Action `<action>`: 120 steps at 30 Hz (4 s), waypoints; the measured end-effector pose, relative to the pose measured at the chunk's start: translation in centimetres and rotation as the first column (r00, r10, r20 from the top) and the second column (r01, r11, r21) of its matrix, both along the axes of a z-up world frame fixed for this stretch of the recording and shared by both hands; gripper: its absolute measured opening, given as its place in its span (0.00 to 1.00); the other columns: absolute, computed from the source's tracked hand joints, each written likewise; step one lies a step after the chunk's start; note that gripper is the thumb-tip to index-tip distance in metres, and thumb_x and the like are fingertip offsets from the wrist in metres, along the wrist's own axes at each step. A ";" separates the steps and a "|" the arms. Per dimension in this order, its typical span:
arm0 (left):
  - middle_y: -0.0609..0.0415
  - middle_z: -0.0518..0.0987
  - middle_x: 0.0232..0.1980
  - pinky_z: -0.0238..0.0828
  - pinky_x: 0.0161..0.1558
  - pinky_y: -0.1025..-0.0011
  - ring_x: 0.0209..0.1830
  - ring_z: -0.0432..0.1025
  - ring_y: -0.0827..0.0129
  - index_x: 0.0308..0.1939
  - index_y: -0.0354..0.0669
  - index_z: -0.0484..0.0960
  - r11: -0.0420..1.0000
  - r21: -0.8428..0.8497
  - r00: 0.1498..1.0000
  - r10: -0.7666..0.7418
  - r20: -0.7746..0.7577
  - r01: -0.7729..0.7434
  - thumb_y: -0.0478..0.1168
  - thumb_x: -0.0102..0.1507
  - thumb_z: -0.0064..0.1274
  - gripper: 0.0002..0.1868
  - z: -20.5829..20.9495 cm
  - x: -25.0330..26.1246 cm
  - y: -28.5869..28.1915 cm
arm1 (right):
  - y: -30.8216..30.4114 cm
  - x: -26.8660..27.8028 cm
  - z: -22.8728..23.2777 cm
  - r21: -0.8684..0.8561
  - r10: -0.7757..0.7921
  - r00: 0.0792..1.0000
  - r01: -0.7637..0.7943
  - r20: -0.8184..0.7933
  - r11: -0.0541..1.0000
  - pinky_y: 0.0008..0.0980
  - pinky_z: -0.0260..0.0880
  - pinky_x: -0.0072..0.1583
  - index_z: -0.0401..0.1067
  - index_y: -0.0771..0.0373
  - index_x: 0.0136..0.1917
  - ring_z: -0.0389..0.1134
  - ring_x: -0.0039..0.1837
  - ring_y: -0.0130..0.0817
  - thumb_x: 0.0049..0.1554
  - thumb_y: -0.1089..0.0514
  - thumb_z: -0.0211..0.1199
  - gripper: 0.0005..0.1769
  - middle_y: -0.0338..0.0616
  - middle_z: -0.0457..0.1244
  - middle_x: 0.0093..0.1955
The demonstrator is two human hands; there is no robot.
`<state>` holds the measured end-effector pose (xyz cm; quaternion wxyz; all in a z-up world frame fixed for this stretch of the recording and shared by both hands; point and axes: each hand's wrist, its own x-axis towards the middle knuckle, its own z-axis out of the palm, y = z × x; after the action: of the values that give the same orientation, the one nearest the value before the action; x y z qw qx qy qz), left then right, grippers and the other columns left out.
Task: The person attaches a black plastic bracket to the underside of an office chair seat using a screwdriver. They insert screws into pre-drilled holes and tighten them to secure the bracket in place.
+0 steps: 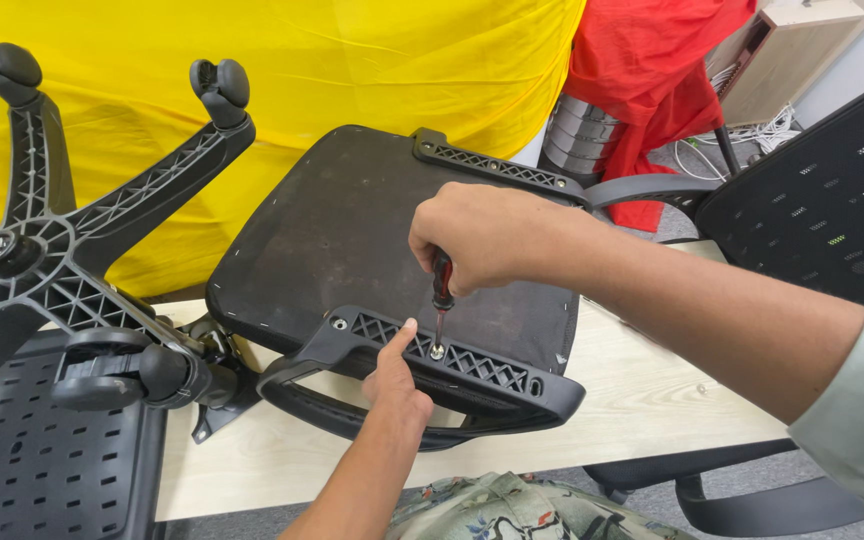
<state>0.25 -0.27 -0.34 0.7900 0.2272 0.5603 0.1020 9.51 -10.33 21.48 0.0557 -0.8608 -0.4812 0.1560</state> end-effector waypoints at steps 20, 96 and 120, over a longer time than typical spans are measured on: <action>0.35 0.77 0.59 0.80 0.52 0.42 0.52 0.78 0.46 0.58 0.21 0.71 0.993 -0.012 0.992 0.113 -0.055 -0.114 0.28 0.52 0.68 0.33 0.4 1.9 1.4 | 2.1 0.6 -0.1 -0.031 0.033 0.999 -0.032 0.037 0.999 0.39 0.75 0.45 0.80 0.62 0.38 0.76 0.41 0.41 0.39 0.57 0.71 0.12 0.49 0.72 0.35; 0.32 0.69 0.71 0.73 0.63 0.54 0.68 0.70 0.44 0.66 0.21 0.66 0.993 -0.088 0.994 0.069 -0.088 -0.077 0.32 0.53 0.70 0.41 -1.4 1.1 3.8 | 1.7 -6.0 -16.6 0.113 -0.669 0.590 0.782 -0.452 0.613 0.41 0.69 0.43 0.77 0.63 0.34 0.73 0.38 0.41 0.42 0.46 0.78 0.19 0.48 0.70 0.32; 0.32 0.75 0.66 0.72 0.63 0.48 0.62 0.76 0.46 0.63 0.23 0.72 0.991 -0.133 0.995 -0.022 -0.102 0.008 0.34 0.55 0.68 0.35 0.0 0.3 3.9 | -1.0 -5.1 -17.4 0.384 -0.239 0.565 0.758 -0.789 0.527 0.24 0.70 0.44 0.78 0.66 0.46 0.68 0.39 0.20 0.50 0.57 0.75 0.13 0.37 0.70 0.37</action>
<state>0.56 3.59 -0.31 0.7740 0.1836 0.6042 0.0467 4.43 -11.35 4.03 0.5822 -0.7649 -0.1570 0.2266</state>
